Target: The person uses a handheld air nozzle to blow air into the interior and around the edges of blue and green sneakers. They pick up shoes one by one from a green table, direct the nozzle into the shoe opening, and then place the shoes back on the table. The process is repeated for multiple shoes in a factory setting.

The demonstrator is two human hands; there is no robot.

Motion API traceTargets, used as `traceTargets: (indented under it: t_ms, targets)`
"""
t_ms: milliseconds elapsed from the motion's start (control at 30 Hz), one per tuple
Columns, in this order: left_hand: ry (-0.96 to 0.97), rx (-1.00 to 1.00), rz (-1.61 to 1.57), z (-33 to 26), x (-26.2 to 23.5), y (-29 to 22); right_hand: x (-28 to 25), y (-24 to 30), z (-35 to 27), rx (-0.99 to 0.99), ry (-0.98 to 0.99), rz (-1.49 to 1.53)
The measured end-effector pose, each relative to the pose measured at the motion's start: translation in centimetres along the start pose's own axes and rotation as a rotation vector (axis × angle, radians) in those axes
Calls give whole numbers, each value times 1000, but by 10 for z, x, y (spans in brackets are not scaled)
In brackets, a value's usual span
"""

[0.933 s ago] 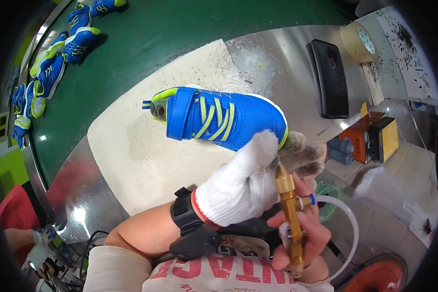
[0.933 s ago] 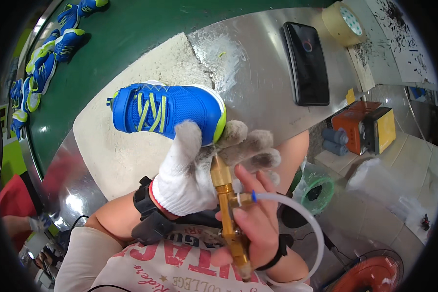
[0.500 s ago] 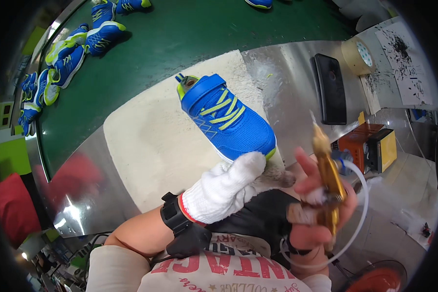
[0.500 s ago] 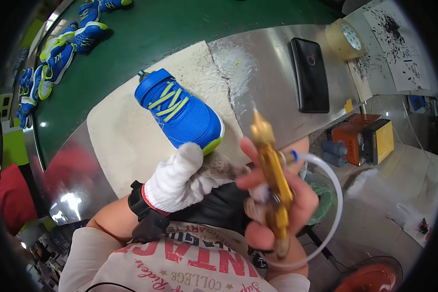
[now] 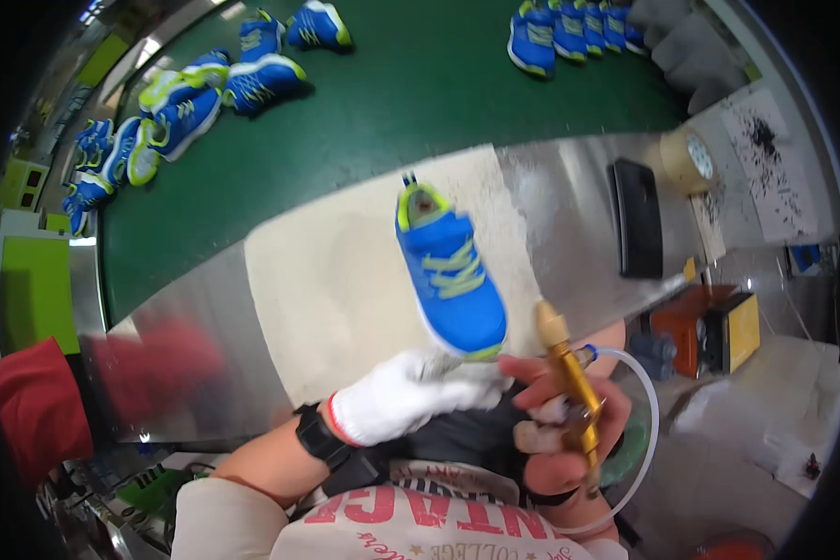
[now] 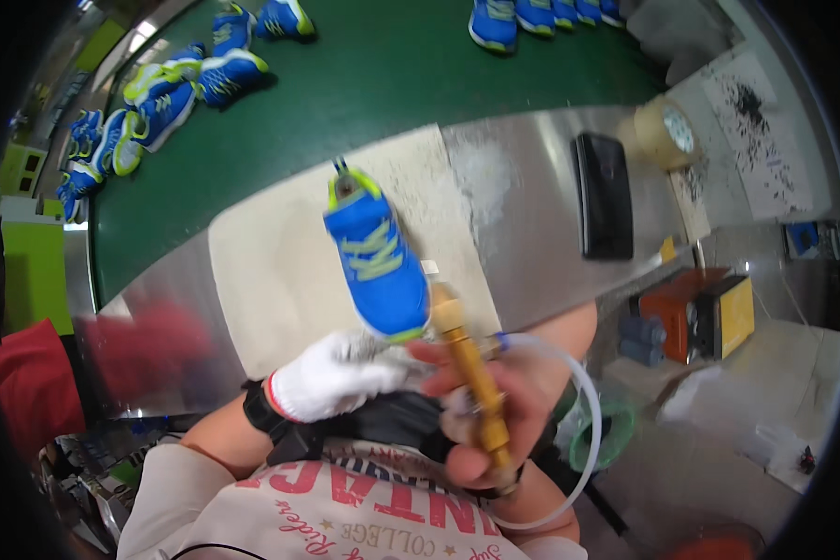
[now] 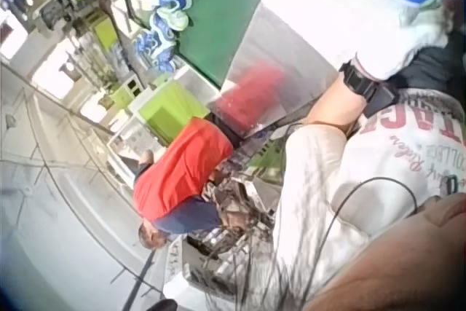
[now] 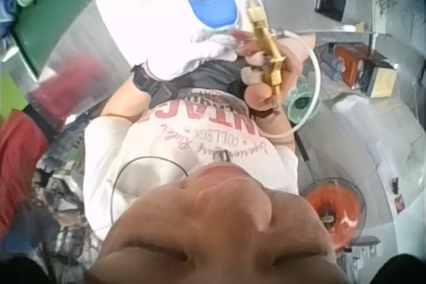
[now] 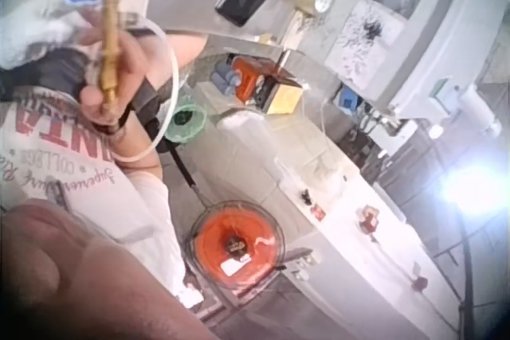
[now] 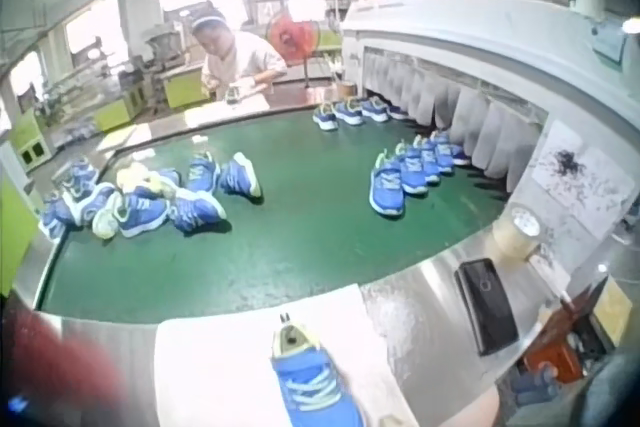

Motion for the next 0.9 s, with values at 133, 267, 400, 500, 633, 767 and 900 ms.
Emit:
traceTargets:
  t_ms: [133, 267, 400, 500, 633, 767, 900]
  targets:
    - [-136, 134, -337, -21, -26, -8, -44, -19, 45, 105, -105, -387]
    - [-414, 224, -330, -14, -73, -64, -70, -53, 79, 421, -7, -608]
    - [-312, 345, -200, 93, -114, -162, -72, -69, 98, 475, 121, -805]
    - [-506, 341, -117, 190, -170, -228, -51, -75, 99, 395, 229, -791]
    - [-419, -69, 699, 233, -188, -272, -24, -58, 110, 208, 342, -874]
    - [-749, 314, 2315, 176, -144, -356, -42, -60, 106, 423, 247, -756]
    - [-986, 257, 2876, 121, -215, -379, -41, -60, 97, 456, 197, -588]
Point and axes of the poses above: each hand's wrist, its own z-axis towards the middle knuckle, its own x-axis out of the palm, y = z × x, the point moved 9 cm from there along z, towards the middle knuckle, and after that the axes turned 7 degrees about z, right-handed, at the moved point
